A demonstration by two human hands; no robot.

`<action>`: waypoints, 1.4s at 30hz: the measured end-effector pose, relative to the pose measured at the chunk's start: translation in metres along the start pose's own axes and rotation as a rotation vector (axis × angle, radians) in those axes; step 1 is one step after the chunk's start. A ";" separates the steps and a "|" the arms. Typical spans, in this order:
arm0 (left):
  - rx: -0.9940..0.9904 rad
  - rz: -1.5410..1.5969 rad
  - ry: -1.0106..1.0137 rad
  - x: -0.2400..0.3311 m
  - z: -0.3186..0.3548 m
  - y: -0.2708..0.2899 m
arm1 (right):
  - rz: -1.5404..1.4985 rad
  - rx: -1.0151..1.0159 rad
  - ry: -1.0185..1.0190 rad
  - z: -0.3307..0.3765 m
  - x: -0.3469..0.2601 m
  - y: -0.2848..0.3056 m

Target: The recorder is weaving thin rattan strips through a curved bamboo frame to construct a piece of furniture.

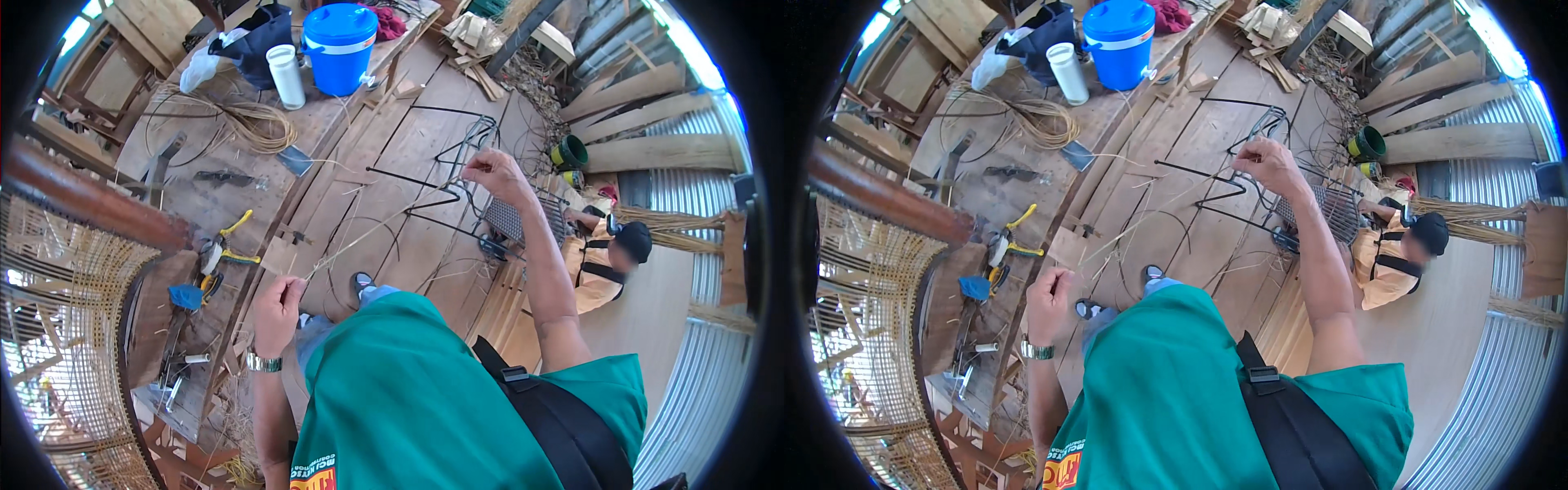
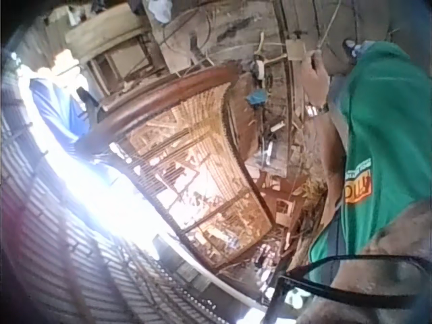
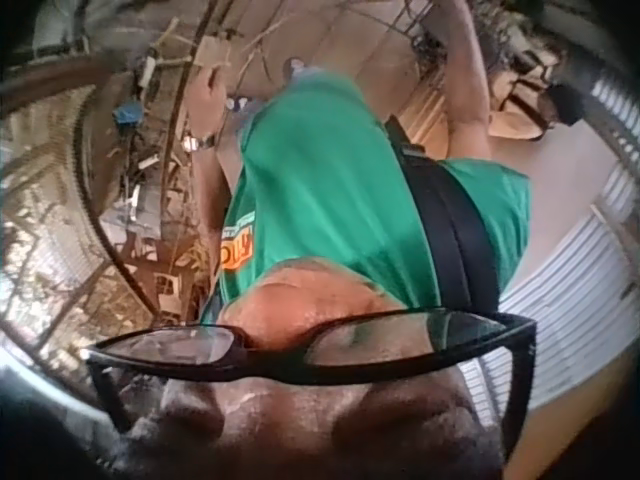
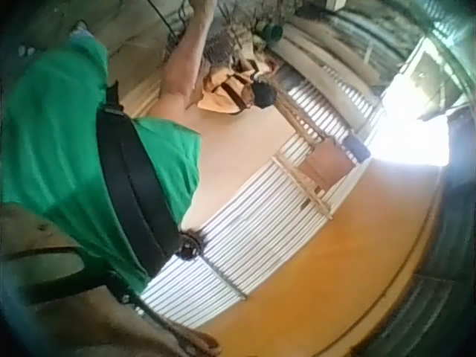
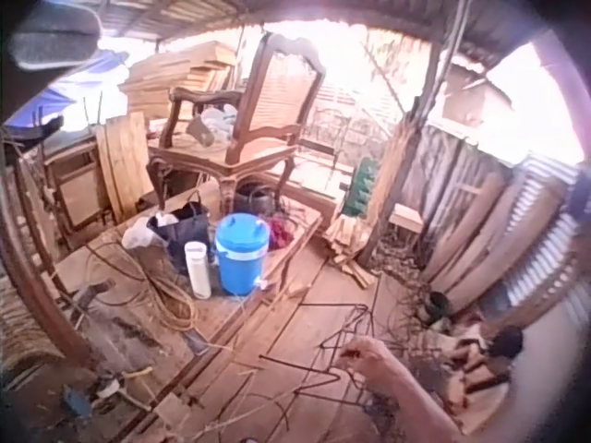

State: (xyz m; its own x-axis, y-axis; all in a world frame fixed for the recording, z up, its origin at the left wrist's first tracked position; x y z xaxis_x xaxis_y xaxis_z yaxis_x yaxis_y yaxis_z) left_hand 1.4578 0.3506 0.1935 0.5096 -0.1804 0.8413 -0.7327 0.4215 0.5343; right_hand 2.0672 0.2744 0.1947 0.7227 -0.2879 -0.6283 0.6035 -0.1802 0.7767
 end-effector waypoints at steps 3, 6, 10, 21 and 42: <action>-0.018 -0.008 -0.014 0.009 -0.011 -0.018 | -0.090 0.013 -0.038 -0.004 0.012 0.036; -0.093 -0.079 0.024 -0.008 -0.023 -0.031 | -0.115 -0.005 -0.049 0.004 -0.016 0.074; -0.272 -0.329 0.062 -0.010 -0.040 -0.030 | -0.051 -0.123 0.114 0.034 -0.099 0.094; -0.400 0.525 0.019 0.064 -0.074 0.004 | -0.275 -0.390 0.260 0.023 -0.290 -0.075; 0.441 1.031 0.669 -0.367 0.111 0.307 | -0.595 -0.667 0.386 0.009 -0.659 -0.673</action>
State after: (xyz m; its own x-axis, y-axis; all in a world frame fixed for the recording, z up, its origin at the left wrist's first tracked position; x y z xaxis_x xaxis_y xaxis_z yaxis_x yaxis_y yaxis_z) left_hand 0.9961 0.4476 0.0579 -0.3409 0.5770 0.7422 -0.9389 -0.2483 -0.2382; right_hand 1.1818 0.5770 0.0866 0.2267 0.0273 -0.9736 0.8867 0.4077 0.2179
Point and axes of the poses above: each hand's wrist, its own z-axis away from the middle knuckle, its own y-axis out of the back of the hand, x = y × z, the point moved 3 cm from there along -z, towards the middle knuckle, and after that the axes turned 3 degrees about x, right-handed, at the moved point
